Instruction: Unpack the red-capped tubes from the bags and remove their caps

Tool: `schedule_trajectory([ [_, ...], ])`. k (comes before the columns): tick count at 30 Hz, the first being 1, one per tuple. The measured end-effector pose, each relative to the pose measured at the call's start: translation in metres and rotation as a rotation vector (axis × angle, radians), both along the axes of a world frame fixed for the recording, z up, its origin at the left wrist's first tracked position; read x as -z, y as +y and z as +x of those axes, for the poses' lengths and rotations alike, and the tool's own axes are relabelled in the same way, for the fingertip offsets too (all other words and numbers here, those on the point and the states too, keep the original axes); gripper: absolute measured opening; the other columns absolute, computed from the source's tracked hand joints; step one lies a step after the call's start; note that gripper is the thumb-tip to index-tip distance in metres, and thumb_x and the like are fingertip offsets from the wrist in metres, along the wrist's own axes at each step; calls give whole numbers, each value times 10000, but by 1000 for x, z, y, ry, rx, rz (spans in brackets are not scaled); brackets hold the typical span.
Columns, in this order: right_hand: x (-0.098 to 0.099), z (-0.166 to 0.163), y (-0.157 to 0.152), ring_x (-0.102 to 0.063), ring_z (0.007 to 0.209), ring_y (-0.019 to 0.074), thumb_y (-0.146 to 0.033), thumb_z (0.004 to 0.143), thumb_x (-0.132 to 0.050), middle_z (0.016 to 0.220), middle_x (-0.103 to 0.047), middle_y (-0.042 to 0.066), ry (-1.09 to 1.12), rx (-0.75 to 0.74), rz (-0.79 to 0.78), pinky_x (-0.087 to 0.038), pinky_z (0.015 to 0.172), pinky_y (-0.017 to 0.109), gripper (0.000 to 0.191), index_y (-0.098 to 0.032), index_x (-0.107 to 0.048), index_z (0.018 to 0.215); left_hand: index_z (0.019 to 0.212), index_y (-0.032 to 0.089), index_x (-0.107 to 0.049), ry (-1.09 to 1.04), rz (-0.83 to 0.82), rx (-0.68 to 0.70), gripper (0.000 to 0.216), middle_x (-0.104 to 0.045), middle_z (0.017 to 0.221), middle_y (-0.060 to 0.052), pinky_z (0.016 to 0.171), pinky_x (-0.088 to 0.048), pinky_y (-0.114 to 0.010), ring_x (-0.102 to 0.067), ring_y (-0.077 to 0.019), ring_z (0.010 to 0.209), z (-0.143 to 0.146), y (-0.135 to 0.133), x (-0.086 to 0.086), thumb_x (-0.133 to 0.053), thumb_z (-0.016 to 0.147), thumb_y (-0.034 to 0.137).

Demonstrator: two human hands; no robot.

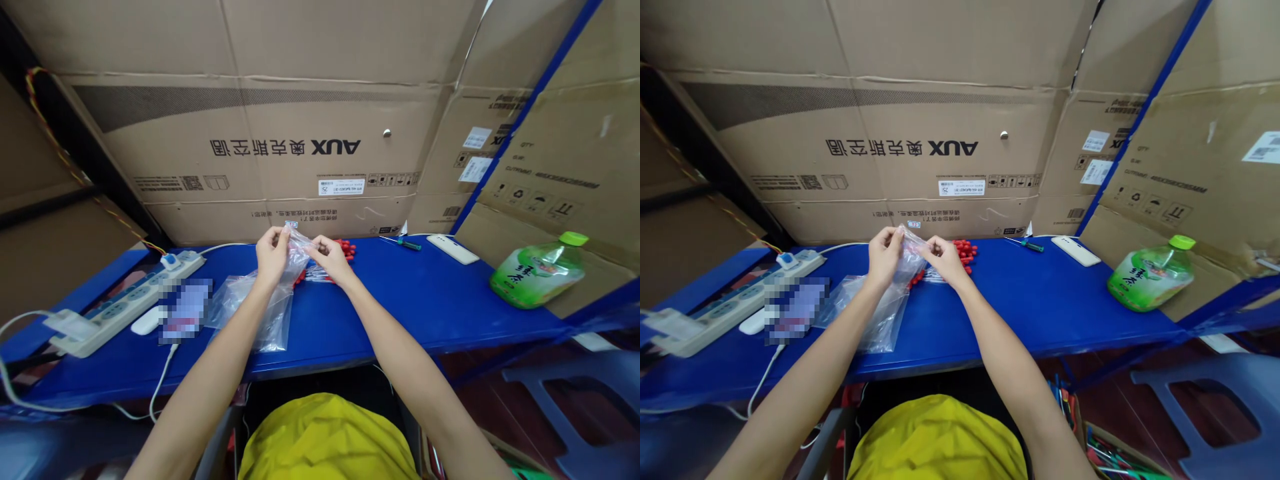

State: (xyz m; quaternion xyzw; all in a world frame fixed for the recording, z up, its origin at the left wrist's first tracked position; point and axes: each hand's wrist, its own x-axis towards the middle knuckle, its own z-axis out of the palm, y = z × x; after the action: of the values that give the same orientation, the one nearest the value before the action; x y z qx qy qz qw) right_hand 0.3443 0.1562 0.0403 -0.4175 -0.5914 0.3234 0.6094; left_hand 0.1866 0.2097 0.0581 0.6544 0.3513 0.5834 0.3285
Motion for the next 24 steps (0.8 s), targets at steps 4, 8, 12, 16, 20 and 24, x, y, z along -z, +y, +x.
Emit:
schedule_trajectory([
  [4, 2, -1, 0, -411, 615, 131, -723, 825, -696, 637, -428, -43, -31, -27, 11, -352, 582, 266, 553, -242, -459, 688, 818, 188, -688, 81, -26, 139, 377, -568, 634, 18, 561, -371, -254, -480, -126, 583, -1, -2, -6, -677, 915, 552],
  [8, 5, 1, 1, -426, 614, 140, -704, 853, -669, 647, -452, -35, -11, -32, -3, -373, 575, 270, 536, -247, -446, 686, 812, 185, -710, 45, -206, 289, 402, -533, 607, 22, 504, -304, -251, -438, -107, 526, -3, -4, -9, -750, 851, 583],
  [12, 6, 2, 1, -424, 604, 138, -694, 857, -669, 648, -448, -36, 1, -75, 8, -361, 569, 269, 525, -248, -450, 689, 816, 188, -731, 41, -336, 398, 414, -504, 587, 27, 476, -276, -243, -419, -94, 502, -7, -2, -7, -827, 783, 590],
  [16, 5, 1, 2, -399, 594, 133, -757, 829, -666, 638, -436, -42, -35, -113, -35, -331, 564, 266, 566, -251, -448, 697, 771, 183, -721, 66, -363, 435, 445, -550, 580, -2, 453, -300, -246, -434, -101, 483, -13, 2, -6, -834, 776, 613],
  [20, 6, 0, 2, -412, 610, 138, -770, 822, -675, 635, -452, -45, -114, -147, -39, -341, 584, 266, 555, -246, -512, 737, 829, 172, -757, 114, -296, 412, 461, -670, 675, -42, 468, -367, -247, -519, -125, 525, -16, 4, -7, -862, 731, 610],
  [24, 5, 0, 1, -398, 614, 132, -755, 858, -648, 635, -442, -43, -149, -121, 3, -331, 593, 264, 558, -239, -497, 709, 767, 168, -747, 202, -225, 411, 450, -648, 648, -26, 490, -338, -237, -472, -104, 534, -16, 1, -10, -843, 745, 607],
])
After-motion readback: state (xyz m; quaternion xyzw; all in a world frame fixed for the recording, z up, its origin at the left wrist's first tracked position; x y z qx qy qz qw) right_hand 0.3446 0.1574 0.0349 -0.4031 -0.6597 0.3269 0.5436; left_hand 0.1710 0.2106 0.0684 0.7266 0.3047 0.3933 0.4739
